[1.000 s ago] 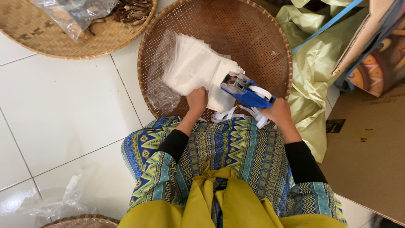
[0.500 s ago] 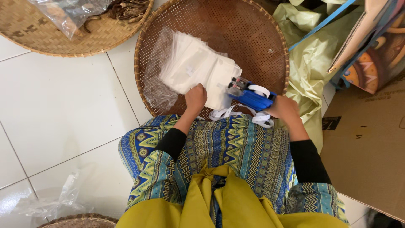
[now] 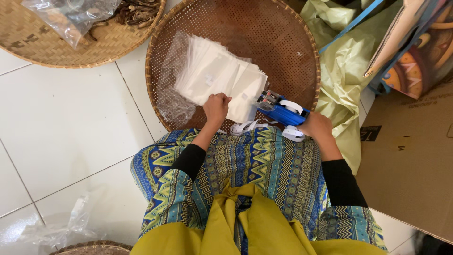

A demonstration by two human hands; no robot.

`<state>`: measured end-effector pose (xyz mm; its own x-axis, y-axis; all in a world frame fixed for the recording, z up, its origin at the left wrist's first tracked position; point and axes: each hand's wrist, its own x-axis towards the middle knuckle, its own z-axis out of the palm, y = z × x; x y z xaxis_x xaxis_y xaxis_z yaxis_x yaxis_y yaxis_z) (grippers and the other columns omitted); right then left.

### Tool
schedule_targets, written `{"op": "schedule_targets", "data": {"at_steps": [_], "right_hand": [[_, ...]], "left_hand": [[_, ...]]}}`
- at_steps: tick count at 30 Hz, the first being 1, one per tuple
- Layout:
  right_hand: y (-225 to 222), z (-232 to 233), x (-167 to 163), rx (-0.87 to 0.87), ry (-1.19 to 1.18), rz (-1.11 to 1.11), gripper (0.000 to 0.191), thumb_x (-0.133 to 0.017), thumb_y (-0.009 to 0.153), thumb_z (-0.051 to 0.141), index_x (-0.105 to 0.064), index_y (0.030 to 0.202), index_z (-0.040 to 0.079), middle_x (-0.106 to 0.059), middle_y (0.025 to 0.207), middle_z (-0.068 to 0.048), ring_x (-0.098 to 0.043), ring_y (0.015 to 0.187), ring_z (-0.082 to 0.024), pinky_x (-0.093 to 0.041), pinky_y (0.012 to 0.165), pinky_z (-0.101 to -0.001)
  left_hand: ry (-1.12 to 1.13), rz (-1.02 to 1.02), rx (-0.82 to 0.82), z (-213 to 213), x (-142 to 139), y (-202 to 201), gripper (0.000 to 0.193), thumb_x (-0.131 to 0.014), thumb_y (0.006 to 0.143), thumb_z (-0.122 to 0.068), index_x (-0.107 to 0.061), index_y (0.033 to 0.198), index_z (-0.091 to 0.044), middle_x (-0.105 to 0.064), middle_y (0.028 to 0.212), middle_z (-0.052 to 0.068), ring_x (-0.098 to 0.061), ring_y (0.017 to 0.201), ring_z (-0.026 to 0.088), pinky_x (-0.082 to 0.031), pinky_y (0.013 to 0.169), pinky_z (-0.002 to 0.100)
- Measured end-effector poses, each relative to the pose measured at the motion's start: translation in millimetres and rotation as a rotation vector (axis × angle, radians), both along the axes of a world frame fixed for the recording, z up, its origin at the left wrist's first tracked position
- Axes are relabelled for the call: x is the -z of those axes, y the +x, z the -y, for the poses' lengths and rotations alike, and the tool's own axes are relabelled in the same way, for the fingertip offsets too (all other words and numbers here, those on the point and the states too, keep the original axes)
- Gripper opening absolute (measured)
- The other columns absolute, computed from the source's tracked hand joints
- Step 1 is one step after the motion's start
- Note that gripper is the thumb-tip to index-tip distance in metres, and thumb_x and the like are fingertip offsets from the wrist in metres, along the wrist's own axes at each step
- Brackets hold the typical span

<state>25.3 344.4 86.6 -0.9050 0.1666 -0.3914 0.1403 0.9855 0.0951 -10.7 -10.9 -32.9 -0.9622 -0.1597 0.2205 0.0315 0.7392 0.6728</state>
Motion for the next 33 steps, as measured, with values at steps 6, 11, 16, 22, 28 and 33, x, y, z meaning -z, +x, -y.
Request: {"op": "schedule_targets", "data": {"at_steps": [6,11,16,22,28,33], "right_hand": [[2,7,-9,0.01,0.0,0.012,0.068,-0.083,0.063,0.06,-0.079,0.099,0.002,-0.076,0.094,-0.023,-0.074,0.092,-0.041,-0.059,0.082,-0.0489],[1,6,-7,0.025,-0.01,0.014,0.066,-0.083,0.062,0.058,-0.079,0.1,0.004,-0.076,0.094,-0.023,-0.074,0.091,-0.041,-0.059,0.081,-0.049],[2,2,-4,0.022,-0.015,0.002,0.067,-0.084,0.061,0.059,-0.08,0.099,0.004,-0.076,0.093,-0.022,-0.074,0.091,-0.041,-0.059,0.08,-0.0488],[5,-2,3,0.024,0.008,-0.006,0.065,-0.086,0.058,0.055,-0.079,0.097,0.004,-0.077,0.089,-0.021,-0.075,0.086,-0.039,-0.06,0.077,-0.0467],[4,-6,8,0.022,0.007,-0.009,0.063,-0.085,0.062,0.056,-0.08,0.097,0.004,-0.076,0.091,-0.022,-0.075,0.088,-0.04,-0.06,0.078,-0.0471],[4,-7,7,-0.002,0.009,-0.029,0.061,-0.084,0.063,0.053,-0.08,0.097,0.003,-0.076,0.093,-0.023,-0.074,0.089,-0.041,-0.059,0.08,-0.048]], "left_hand": [[-0.161,-0.102,0.033,1,-11,0,0.025,-0.072,0.093,-0.026,-0.076,0.076,-0.008,-0.073,0.073,0.01,-0.068,0.08,0.031,-0.051,0.068,0.045],[-0.074,-0.224,0.033,3,-33,0,0.022,-0.068,0.096,-0.024,-0.077,0.084,-0.008,-0.077,0.086,0.009,-0.067,0.077,0.031,-0.05,0.065,0.043],[0.058,-0.163,-0.147,34,-43,-20,0.016,-0.068,0.097,-0.023,-0.076,0.089,-0.011,-0.072,0.08,0.012,-0.067,0.074,0.033,-0.05,0.065,0.046],[-0.163,-0.089,-0.389,86,-46,-33,0.008,-0.073,0.09,-0.021,-0.071,0.09,-0.013,-0.074,0.093,0.007,-0.065,0.096,0.032,-0.047,0.084,0.049],[-0.085,-0.069,-0.099,34,-41,-17,0.044,-0.084,0.083,-0.035,-0.063,0.111,-0.007,-0.068,0.103,0.015,-0.063,0.095,0.033,-0.047,0.081,0.047],[-0.192,0.019,0.061,-5,-12,5,0.047,-0.088,0.069,-0.04,-0.065,0.089,-0.004,-0.07,0.089,0.015,-0.067,0.088,0.034,-0.05,0.073,0.046]]}}
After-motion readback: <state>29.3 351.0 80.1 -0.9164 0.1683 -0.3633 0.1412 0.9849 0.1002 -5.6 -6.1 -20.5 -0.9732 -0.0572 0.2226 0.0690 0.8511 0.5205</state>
